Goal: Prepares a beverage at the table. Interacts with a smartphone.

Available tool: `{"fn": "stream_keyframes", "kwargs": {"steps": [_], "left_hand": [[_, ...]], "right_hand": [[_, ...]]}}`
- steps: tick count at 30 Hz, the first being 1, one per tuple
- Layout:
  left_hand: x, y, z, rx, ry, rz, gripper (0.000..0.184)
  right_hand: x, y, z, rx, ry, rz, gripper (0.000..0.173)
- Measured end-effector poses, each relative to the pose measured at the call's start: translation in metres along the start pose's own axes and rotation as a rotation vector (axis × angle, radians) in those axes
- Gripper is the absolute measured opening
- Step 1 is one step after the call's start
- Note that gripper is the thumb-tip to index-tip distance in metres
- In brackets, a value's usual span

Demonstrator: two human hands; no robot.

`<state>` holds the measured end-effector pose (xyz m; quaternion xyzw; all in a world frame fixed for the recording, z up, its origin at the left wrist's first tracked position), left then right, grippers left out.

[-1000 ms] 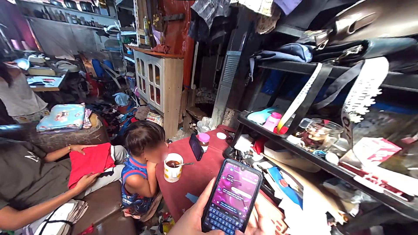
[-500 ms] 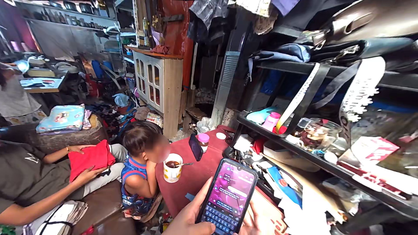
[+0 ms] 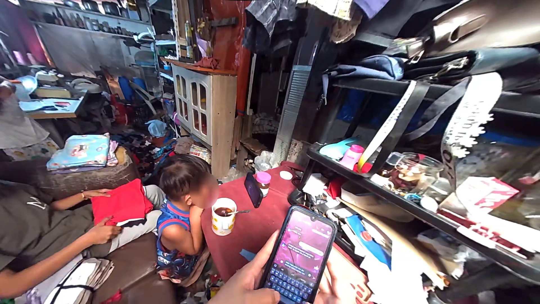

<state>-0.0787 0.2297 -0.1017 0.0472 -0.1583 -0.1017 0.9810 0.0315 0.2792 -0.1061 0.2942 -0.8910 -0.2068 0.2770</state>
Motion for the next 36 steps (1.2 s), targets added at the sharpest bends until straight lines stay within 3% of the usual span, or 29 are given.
{"fn": "stream_keyframes", "kwargs": {"steps": [8,20,25,32,36], "left_hand": [[-0.001,0.000,0.001,-0.002,-0.014,0.002,0.089],[-0.001,0.000,0.000,-0.016,-0.007,0.001,0.076],[0.001,-0.001,0.002,0.003,0.004,0.052,0.085],[-0.005,-0.002,0.003,0.024,0.153,0.297,0.088],[-0.004,0.000,0.002,0.033,0.156,0.226,0.096]], "right_hand": [[0.001,0.001,-0.002,-0.037,-0.002,-0.007,0.085],[0.005,0.000,-0.004,-0.020,-0.033,-0.003,0.100],[0.008,0.002,-0.010,-0.061,-0.112,0.032,0.100],[0.010,0.001,-0.008,-0.048,-0.167,0.020,0.099],[0.008,0.001,-0.006,-0.047,-0.132,0.012,0.100]]}}
Point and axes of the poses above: each hand's wrist, its own y-axis towards the middle knuckle, its own x-axis out of the palm, z = x × y, the point moved 9 cm from there along y, towards the middle knuckle, and after that the axes turned 6 degrees about -x, right-handed, at the moved point
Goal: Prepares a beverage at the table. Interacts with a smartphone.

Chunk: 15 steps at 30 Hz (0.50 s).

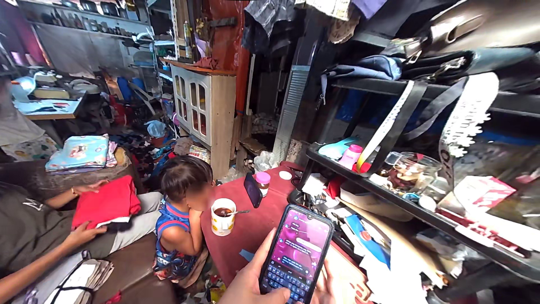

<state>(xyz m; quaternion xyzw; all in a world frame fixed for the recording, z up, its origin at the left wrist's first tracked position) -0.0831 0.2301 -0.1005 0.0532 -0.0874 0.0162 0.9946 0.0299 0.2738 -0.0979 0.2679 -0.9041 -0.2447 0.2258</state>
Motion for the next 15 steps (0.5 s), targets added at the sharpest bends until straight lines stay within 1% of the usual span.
{"fn": "stream_keyframes", "kwargs": {"steps": [2,5,11,15], "left_hand": [[0.0021,0.0005,0.0000,-0.001,0.006,-0.063,0.103],[0.0019,0.0005,-0.0009,0.006,0.008,-0.080,0.105],[0.0019,-0.0014,0.0009,-0.025,-0.095,-0.155,0.085],[0.0013,-0.0016,0.0002,-0.021,-0.107,-0.152,0.081]], "right_hand": [[-0.0016,-0.0004,0.0001,-0.005,0.034,0.009,0.099],[-0.0018,-0.0010,0.0002,0.001,0.057,0.012,0.099],[-0.0017,-0.0010,0.0012,0.006,0.092,0.008,0.097],[-0.0027,-0.0009,0.0009,0.004,0.067,-0.010,0.095]]}}
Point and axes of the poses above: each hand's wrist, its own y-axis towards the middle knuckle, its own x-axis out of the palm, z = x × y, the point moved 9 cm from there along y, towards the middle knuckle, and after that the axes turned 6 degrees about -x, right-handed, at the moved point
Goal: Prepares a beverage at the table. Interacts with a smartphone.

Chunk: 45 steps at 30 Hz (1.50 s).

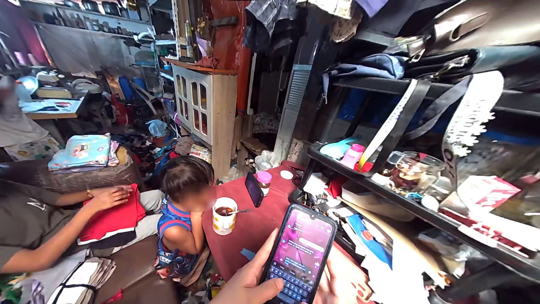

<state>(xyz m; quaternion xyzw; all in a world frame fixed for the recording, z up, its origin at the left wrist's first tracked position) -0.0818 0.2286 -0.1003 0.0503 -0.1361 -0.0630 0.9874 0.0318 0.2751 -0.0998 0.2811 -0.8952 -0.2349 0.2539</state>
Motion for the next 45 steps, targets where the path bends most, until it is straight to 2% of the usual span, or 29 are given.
{"fn": "stream_keyframes", "kwargs": {"steps": [8,16,20,30,33,36,38,41,45], "left_hand": [[0.002,0.000,-0.001,-0.043,-0.040,-0.045,0.075],[0.004,0.001,-0.001,-0.024,-0.061,-0.072,0.085],[0.006,0.000,-0.001,-0.017,-0.048,-0.080,0.085],[0.011,0.000,0.000,0.067,0.056,-0.063,0.095],[0.008,0.000,-0.001,0.091,0.114,-0.012,0.097],[0.004,0.000,0.000,0.069,0.143,0.045,0.100],[0.002,0.000,0.001,0.041,0.146,0.059,0.101],[0.002,-0.001,0.002,0.021,0.068,0.005,0.100],[0.002,-0.001,0.000,0.021,-0.021,-0.064,0.097]], "right_hand": [[0.001,0.000,-0.001,0.009,0.040,0.009,0.094],[0.000,0.001,-0.005,-0.022,-0.034,0.074,0.084],[0.000,0.001,-0.009,-0.028,-0.091,0.165,0.077],[0.001,0.000,-0.010,-0.060,-0.288,0.215,0.090],[0.002,0.000,-0.011,-0.052,-0.324,0.242,0.089],[0.005,0.001,-0.007,-0.072,-0.218,0.144,0.087],[0.005,0.001,-0.002,-0.045,-0.116,0.076,0.092],[0.005,0.000,-0.001,-0.015,-0.009,0.007,0.098],[0.003,0.000,-0.001,-0.020,-0.003,-0.011,0.099]]}}
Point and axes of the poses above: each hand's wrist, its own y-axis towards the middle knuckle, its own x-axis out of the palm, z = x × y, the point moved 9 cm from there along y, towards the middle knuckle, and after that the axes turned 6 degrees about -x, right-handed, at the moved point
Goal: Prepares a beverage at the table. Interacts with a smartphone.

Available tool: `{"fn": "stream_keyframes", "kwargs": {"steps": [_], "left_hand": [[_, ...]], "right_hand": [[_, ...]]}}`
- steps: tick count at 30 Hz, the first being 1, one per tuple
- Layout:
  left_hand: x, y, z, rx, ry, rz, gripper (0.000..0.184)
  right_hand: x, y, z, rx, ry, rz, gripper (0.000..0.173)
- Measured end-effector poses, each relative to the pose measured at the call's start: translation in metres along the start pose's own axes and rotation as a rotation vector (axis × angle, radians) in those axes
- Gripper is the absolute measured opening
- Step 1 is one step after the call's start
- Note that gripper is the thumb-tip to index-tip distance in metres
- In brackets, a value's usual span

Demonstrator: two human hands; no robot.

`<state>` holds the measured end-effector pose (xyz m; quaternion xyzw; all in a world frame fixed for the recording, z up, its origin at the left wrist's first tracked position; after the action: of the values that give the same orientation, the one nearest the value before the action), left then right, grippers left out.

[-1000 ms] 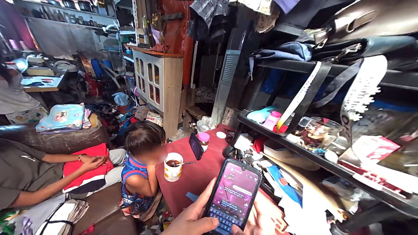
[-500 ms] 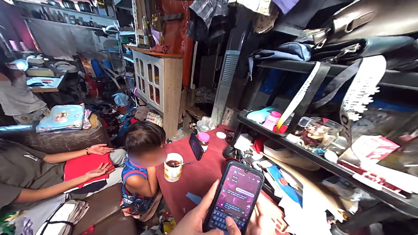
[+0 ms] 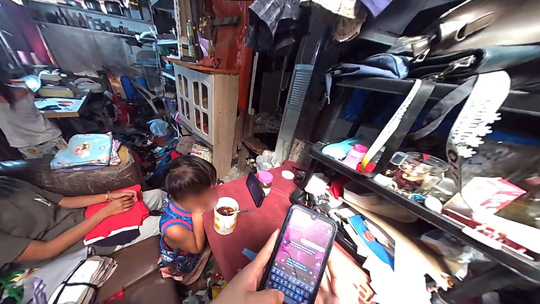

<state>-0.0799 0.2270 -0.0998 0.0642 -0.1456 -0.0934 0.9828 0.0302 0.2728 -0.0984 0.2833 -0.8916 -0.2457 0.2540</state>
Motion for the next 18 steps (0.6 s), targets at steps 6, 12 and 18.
{"fn": "stream_keyframes", "kwargs": {"steps": [6,12,18], "left_hand": [[0.0019,-0.0012,0.0019,-0.015,0.014,0.016,0.095],[-0.0020,-0.0021,0.0011,-0.023,0.130,0.226,0.090],[-0.0025,0.0000,0.0016,-0.008,0.159,0.214,0.093]], "right_hand": [[0.0030,0.0012,0.0000,0.012,-0.049,0.037,0.099],[0.0033,0.0016,-0.0014,-0.014,-0.100,0.035,0.100],[0.0018,0.0007,-0.0025,-0.018,-0.053,0.018,0.098]]}}
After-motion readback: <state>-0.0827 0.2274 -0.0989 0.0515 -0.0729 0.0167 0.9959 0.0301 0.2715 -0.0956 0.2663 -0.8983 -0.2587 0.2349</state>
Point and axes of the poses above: each hand's wrist, its own y-axis towards the middle knuckle, its own x-axis out of the palm, z = x × y, the point moved 9 cm from there along y, towards the middle knuckle, and after that the axes turned 6 degrees about -x, right-handed, at the moved point
